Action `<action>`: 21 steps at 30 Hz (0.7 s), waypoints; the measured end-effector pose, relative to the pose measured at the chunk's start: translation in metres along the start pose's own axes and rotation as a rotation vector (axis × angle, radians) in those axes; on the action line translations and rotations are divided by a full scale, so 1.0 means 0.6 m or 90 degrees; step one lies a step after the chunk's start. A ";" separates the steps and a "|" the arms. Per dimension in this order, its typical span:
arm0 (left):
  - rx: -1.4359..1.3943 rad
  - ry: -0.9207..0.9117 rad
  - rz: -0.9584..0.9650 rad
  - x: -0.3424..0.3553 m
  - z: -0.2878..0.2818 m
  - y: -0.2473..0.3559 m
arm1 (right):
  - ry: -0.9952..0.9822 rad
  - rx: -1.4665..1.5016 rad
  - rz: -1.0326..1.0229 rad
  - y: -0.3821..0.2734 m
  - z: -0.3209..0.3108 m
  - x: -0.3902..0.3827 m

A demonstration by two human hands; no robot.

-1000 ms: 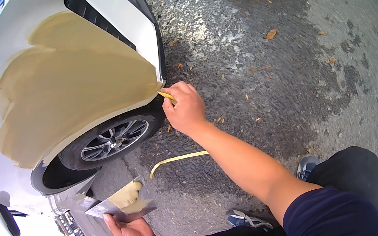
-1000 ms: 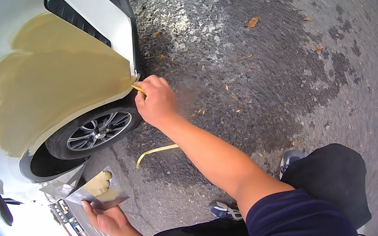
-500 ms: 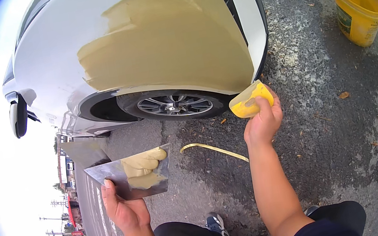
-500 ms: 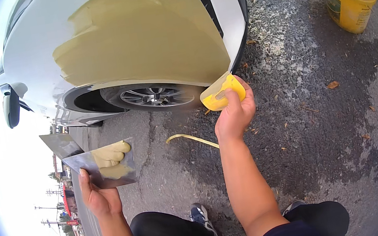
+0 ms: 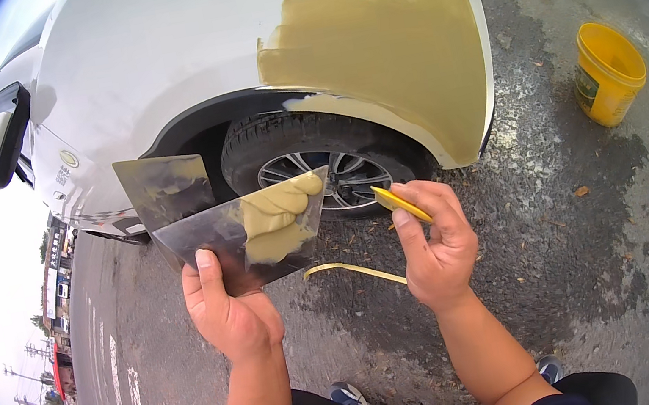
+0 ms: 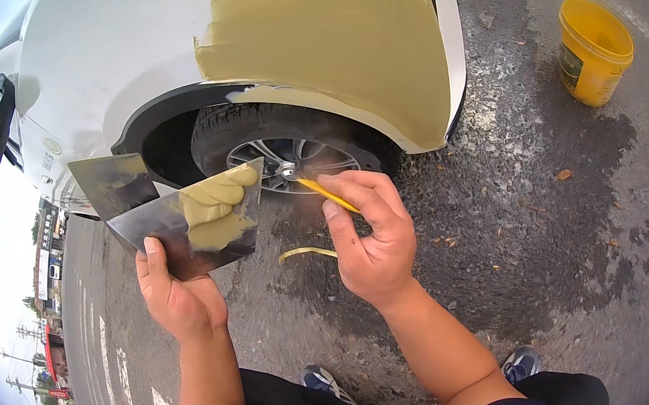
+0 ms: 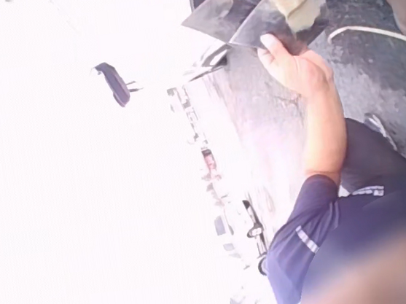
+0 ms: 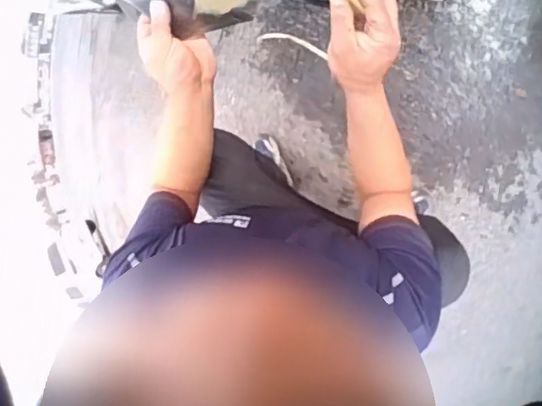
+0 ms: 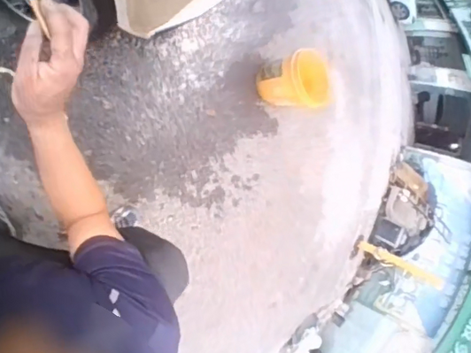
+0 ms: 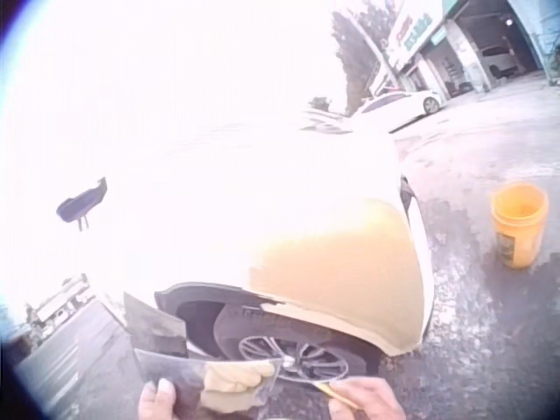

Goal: The person applies beige body filler to the front bumper of a white car using a metal spreader and a yellow sponge. They repeatedly scoop filler from the spreader and smooth it onto the bumper surface, working around the wheel arch and headlight area.

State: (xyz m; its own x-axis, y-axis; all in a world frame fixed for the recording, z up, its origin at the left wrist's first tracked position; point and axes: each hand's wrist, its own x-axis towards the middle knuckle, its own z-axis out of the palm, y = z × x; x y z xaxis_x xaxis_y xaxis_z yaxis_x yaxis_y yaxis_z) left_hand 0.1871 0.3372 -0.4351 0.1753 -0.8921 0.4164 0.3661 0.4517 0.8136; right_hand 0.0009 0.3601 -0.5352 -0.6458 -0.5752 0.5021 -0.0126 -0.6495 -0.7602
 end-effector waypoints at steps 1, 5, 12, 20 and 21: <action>0.003 0.014 -0.007 0.001 -0.013 -0.002 | -0.046 -0.072 -0.065 -0.019 0.012 -0.015; -0.043 -0.008 -0.029 0.035 -0.054 -0.025 | -0.125 -0.293 -0.273 -0.045 0.087 -0.039; -0.089 -0.015 -0.094 0.105 -0.128 -0.038 | -0.092 -0.461 -0.389 -0.019 0.156 -0.037; -0.141 -0.086 -0.154 0.161 -0.173 -0.045 | -0.223 -0.558 -0.401 -0.016 0.204 -0.044; -0.143 -0.093 -0.165 0.165 -0.173 -0.044 | -0.225 -0.562 -0.406 -0.011 0.210 -0.040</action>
State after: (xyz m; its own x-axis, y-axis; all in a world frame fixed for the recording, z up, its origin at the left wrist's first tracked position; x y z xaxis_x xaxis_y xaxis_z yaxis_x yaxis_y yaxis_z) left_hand 0.2898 0.2360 -0.4578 -0.0756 -0.9587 0.2741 0.5750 0.1827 0.7975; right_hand 0.1128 0.3158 -0.4901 -0.0804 -0.4651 0.8816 -0.8822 -0.3784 -0.2801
